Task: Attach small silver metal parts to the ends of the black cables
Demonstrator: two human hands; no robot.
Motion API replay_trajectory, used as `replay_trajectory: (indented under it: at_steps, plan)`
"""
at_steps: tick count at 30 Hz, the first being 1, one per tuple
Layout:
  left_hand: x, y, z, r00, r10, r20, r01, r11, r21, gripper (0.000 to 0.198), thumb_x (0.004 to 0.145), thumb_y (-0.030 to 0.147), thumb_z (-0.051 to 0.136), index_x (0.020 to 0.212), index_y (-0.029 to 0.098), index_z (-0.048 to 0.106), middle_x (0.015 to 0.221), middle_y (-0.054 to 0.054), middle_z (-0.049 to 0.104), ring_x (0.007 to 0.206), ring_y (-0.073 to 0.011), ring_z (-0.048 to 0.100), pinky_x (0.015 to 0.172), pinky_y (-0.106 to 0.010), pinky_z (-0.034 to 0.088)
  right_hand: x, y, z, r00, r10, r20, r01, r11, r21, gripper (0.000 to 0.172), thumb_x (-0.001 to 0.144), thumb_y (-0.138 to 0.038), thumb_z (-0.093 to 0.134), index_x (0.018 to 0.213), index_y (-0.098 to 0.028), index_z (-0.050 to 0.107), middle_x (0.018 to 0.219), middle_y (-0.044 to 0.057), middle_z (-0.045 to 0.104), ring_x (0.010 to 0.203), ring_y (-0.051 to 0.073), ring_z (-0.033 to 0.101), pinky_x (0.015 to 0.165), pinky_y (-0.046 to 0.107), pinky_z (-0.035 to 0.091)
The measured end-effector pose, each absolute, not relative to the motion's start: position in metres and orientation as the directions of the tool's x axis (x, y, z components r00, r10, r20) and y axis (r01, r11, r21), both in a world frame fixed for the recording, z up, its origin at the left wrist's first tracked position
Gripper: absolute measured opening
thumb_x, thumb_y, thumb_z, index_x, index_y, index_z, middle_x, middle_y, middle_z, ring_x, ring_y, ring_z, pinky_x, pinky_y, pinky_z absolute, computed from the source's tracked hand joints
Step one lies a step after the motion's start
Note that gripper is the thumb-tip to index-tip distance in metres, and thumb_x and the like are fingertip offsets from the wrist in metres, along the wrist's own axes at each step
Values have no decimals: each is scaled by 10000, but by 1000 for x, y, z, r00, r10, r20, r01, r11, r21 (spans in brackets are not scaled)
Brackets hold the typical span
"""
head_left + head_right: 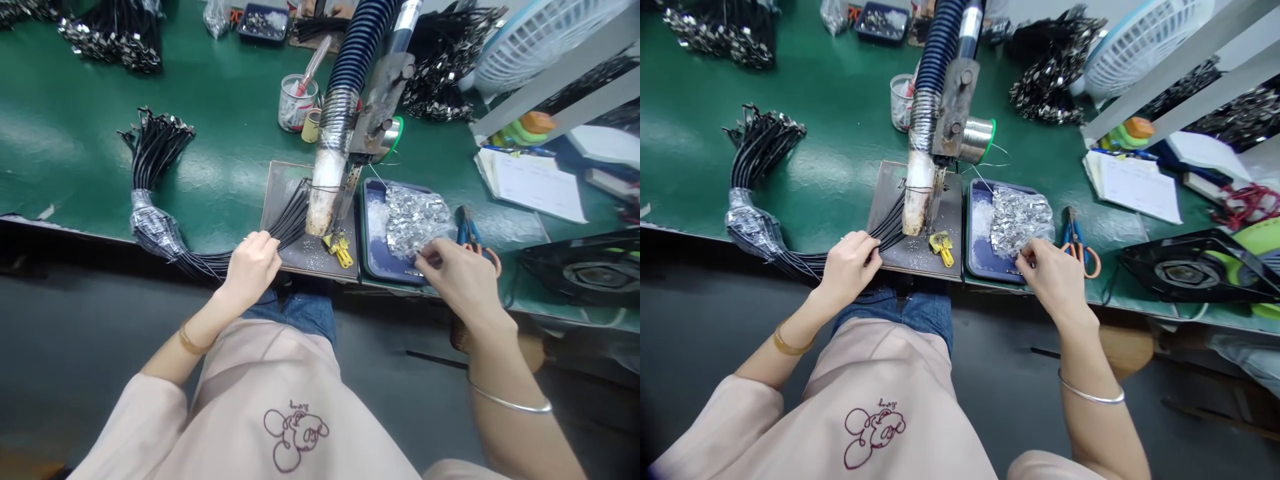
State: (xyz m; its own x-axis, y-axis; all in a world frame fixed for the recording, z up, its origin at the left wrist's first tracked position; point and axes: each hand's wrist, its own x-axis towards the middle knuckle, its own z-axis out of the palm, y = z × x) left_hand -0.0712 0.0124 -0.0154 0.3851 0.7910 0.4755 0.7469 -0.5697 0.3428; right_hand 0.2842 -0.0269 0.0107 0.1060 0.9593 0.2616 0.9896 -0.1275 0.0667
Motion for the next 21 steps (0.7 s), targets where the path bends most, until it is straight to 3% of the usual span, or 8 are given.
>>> replay_trajectory:
  at_steps: [4,7,9,11,14,16,18,21]
  plan:
    - [-83,12,-12,-32,943,331,530,-265,806,82,799,130,561,841,199,580,612,42,570,524,-117,520,560,-241,425,283,-37,20,180,947,267,981,-155,-112,145,713,-259,619,631,-259,499,610,14,636,609,180,585,745,348,442]
    - [-86,10,-6,-181,962,206,179,-174,968,127,809,235,624,894,221,530,546,92,489,464,-87,482,514,-207,390,276,-47,27,183,902,391,961,-80,-265,110,712,-290,613,633,-250,547,629,6,652,557,157,572,852,428,481]
    - [-82,7,3,-70,982,173,43,-171,984,194,792,275,693,930,219,569,537,103,454,451,-72,437,497,-201,364,266,-53,33,194,876,441,916,-1,-401,118,706,-306,639,622,-247,582,640,4,664,506,139,563,787,420,525]
    - [-74,3,14,325,944,58,-9,-58,998,200,758,250,758,920,186,659,539,89,453,471,-66,406,493,-206,349,252,-58,40,237,873,426,797,76,-599,113,692,-282,705,625,-244,622,644,12,675,499,144,591,603,342,541]
    - [-53,-1,25,833,547,-79,1,142,990,268,671,231,850,904,143,751,552,63,498,488,-64,391,470,-207,336,223,-65,46,242,909,340,524,173,-834,187,707,-209,776,626,-220,608,686,2,691,439,124,604,449,268,519]
    - [-37,-2,25,877,469,-106,-2,224,975,243,685,227,837,891,131,752,571,41,553,502,-70,434,477,-201,361,202,-68,42,194,920,340,411,238,-880,182,773,-196,771,680,-213,616,726,-12,699,485,127,659,469,250,546]
    - [-23,-4,19,789,595,-154,-51,312,949,218,750,288,795,876,130,712,589,20,607,480,-63,450,463,-190,358,182,-69,32,187,897,400,443,286,-849,137,820,-164,753,746,-218,650,790,-11,718,615,139,718,574,263,598]
    - [-12,-10,9,561,802,-208,-159,350,923,233,794,344,752,846,146,642,571,25,625,411,-35,373,413,-176,274,160,-68,12,205,768,607,618,379,-689,135,852,-116,724,855,-249,697,862,-2,747,816,158,742,739,301,621]
